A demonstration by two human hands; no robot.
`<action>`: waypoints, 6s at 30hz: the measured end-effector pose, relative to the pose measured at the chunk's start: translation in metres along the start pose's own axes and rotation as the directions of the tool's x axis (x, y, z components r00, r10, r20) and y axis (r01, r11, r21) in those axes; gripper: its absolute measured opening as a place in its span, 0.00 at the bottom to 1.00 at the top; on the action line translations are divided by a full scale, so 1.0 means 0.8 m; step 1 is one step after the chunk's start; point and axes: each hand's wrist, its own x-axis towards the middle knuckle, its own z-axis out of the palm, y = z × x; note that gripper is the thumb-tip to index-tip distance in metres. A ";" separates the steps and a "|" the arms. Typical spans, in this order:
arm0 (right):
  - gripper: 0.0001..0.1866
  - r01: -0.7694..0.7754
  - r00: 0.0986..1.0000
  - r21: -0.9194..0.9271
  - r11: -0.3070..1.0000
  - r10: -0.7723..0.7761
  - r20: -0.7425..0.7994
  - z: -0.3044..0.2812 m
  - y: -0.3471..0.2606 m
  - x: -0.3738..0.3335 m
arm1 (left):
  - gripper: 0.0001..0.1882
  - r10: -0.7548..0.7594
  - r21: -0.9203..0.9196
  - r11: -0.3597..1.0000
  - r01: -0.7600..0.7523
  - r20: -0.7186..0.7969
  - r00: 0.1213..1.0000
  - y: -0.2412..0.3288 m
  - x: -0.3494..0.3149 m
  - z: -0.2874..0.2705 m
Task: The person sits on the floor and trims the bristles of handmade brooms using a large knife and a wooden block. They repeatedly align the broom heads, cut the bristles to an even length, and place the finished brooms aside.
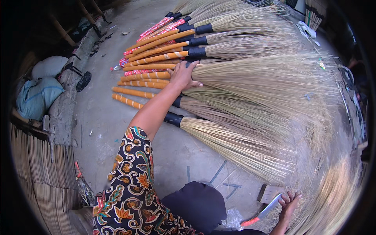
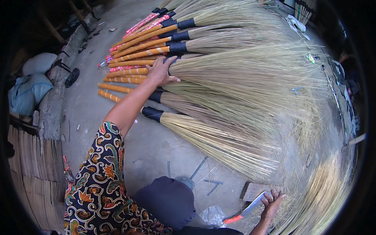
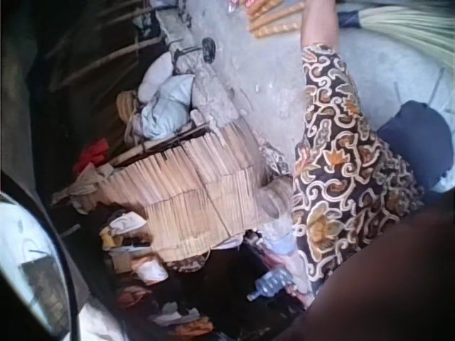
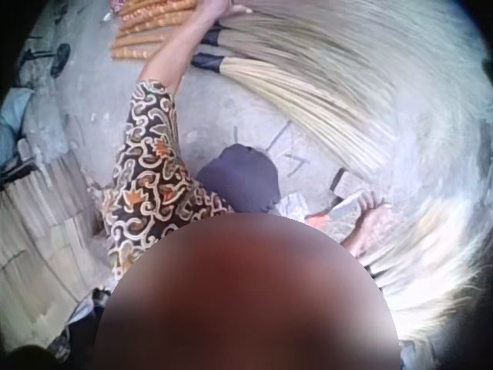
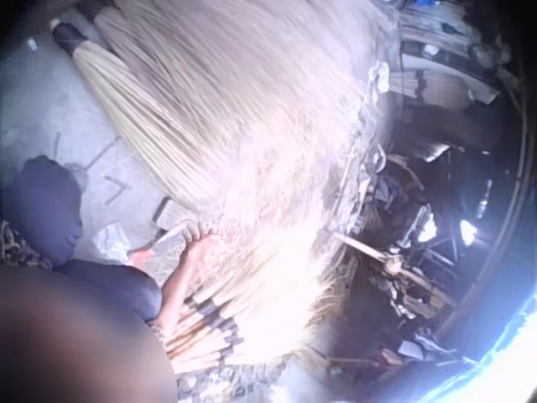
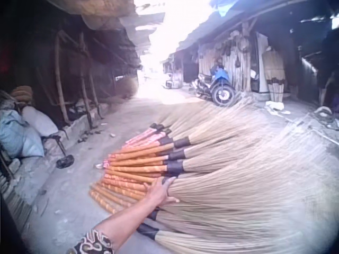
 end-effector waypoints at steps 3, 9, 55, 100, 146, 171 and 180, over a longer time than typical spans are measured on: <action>0.51 -0.048 0.998 -0.145 0.988 0.043 -0.035 -0.020 0.023 0.000 | 0.42 -0.029 -0.045 0.998 0.031 0.045 0.999 -0.027 -0.006 0.068; 0.46 -0.044 0.998 -0.346 0.937 0.059 0.033 -0.073 0.064 0.014 | 0.35 -0.048 -0.139 0.986 0.089 0.277 0.960 -0.086 0.028 0.079; 0.21 -0.189 0.856 -0.163 0.968 0.082 -0.510 -0.381 0.270 -0.221 | 0.29 0.735 -0.766 0.638 -0.083 0.574 0.360 0.759 -0.342 -0.043; 0.51 0.266 0.961 0.819 0.509 -0.203 -0.186 -0.164 0.043 -0.036 | 0.22 0.636 -0.496 0.559 -0.665 0.771 -0.040 0.863 -0.376 -0.094; 0.16 0.190 0.979 -0.582 0.791 -0.196 0.055 -0.079 0.198 -0.097 | 0.49 0.501 -0.439 0.754 -0.488 0.865 -0.004 0.621 -0.350 0.205; 0.13 0.115 0.993 -0.671 0.733 -0.066 0.098 -0.088 0.175 -0.073 | 0.35 0.626 -0.379 0.683 -0.624 0.744 0.233 0.607 -0.392 0.182; 0.15 0.184 0.963 -0.510 0.840 -0.257 -0.076 -0.084 0.182 -0.081 | 0.35 0.669 -0.409 0.669 -0.620 0.695 0.263 0.597 -0.399 0.191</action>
